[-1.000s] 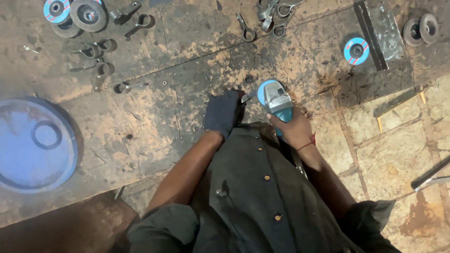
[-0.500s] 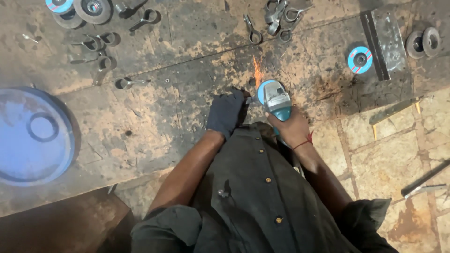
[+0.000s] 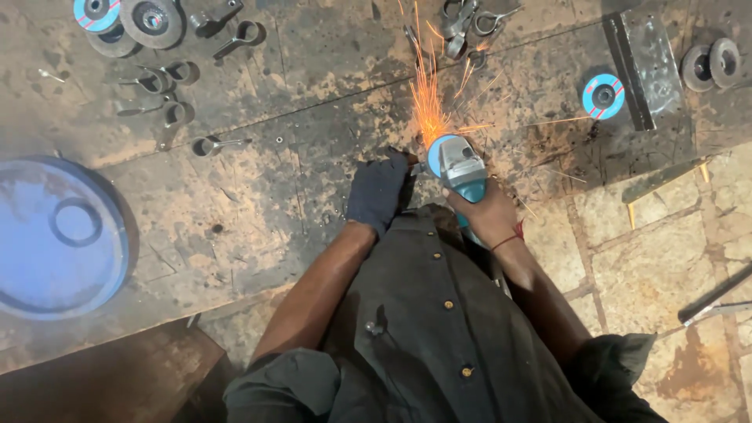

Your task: The person uses a handheld angle grinder to grind the edges of small metal parts on a workbench. They repeatedly pick up individual parts, hold them with a gloved left hand, and grind them with the right hand, creating sparks. Finished parts are placed in a pile on the table.

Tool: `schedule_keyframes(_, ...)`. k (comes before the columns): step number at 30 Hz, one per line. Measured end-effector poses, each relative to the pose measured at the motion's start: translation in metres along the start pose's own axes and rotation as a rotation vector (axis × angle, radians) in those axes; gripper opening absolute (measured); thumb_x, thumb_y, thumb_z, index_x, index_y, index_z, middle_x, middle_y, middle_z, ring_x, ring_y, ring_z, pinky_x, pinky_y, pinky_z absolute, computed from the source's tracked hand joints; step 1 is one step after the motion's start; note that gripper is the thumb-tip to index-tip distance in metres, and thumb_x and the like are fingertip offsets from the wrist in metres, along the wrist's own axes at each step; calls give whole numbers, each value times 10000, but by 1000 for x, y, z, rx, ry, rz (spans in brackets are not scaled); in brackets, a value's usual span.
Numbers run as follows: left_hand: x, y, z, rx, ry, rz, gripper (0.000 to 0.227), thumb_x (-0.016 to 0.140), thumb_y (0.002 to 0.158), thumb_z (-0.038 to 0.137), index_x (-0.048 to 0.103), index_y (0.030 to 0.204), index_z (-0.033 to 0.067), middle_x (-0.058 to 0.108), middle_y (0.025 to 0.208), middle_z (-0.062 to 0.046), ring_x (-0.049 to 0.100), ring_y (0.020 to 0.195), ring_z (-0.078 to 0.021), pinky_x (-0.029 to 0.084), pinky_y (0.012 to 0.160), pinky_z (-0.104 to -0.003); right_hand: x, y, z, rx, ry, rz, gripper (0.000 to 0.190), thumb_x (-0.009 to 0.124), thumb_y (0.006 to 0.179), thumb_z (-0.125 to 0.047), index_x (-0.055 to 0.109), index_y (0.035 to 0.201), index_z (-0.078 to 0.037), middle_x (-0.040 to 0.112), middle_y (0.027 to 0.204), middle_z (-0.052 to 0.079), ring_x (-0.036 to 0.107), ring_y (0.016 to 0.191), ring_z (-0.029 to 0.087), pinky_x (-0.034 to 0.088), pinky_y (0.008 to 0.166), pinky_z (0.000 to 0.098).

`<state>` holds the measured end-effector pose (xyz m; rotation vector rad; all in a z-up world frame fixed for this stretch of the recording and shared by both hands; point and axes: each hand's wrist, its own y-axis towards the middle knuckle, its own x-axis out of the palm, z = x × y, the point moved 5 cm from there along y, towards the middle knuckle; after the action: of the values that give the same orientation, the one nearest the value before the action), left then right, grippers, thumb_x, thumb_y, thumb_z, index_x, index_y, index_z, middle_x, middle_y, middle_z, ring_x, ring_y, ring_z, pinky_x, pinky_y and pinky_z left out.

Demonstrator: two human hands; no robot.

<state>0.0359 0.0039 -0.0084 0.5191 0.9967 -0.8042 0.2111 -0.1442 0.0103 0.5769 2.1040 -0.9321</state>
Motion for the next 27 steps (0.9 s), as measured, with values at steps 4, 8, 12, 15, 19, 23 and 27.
schedule_keyframes(4, -8, -1, 5, 67, -66, 99, 282, 580, 939, 165, 564, 1213, 100, 718, 954, -152, 707, 865, -349, 510, 756, -504, 5, -3, 5, -12, -57, -20, 820, 792, 721, -648, 650, 1123, 53, 728, 976, 296, 725, 938, 450, 564, 810, 513)
schedule_keyframes(8, 9, 0, -4, 5, 42, 36, 361, 581, 965, 199, 525, 1253, -11, 710, 948, -189, 699, 843, -373, 499, 734, -519, 7, -1, 11, -44, -33, 12, 833, 791, 736, -668, 644, 1101, 67, 730, 942, 291, 730, 915, 448, 572, 793, 507)
schedule_keyframes(12, -12, 1, 4, -11, -81, 31, 316, 595, 973, 214, 552, 1232, 37, 728, 984, -176, 703, 850, -372, 494, 729, -524, 5, -7, 2, -50, -101, -1, 844, 797, 730, -669, 635, 1114, 64, 726, 907, 299, 722, 902, 462, 569, 781, 523)
schedule_keyframes(15, -27, 5, 12, -39, -54, -41, 313, 625, 963, 258, 577, 1200, 60, 716, 931, -178, 697, 842, -375, 506, 740, -507, 4, -5, 6, -37, -25, 14, 824, 799, 716, -647, 642, 1115, 56, 732, 918, 280, 737, 883, 437, 576, 766, 512)
schedule_keyframes(19, -15, 2, 11, -9, -3, 0, 288, 645, 963, 287, 585, 1134, 63, 704, 894, -166, 694, 845, -365, 508, 765, -512, 1, -10, 3, -25, -41, -26, 814, 799, 724, -648, 641, 1097, 57, 729, 904, 290, 736, 878, 441, 577, 769, 511)
schedule_keyframes(23, -9, 2, 4, -5, -66, 57, 321, 636, 940, 250, 610, 1188, 47, 706, 901, -173, 693, 824, -357, 501, 709, -514, 1, -7, 3, -34, -20, 1, 812, 799, 719, -650, 645, 1088, 57, 733, 911, 283, 738, 874, 435, 574, 765, 507)
schedule_keyframes(27, -27, 8, 9, -62, -95, -60, 360, 649, 957, 310, 614, 1188, 36, 706, 869, -204, 689, 788, -379, 519, 727, -520, 5, -8, 4, -56, -104, -3, 825, 794, 729, -660, 636, 1101, 60, 727, 905, 293, 725, 873, 457, 564, 771, 511)
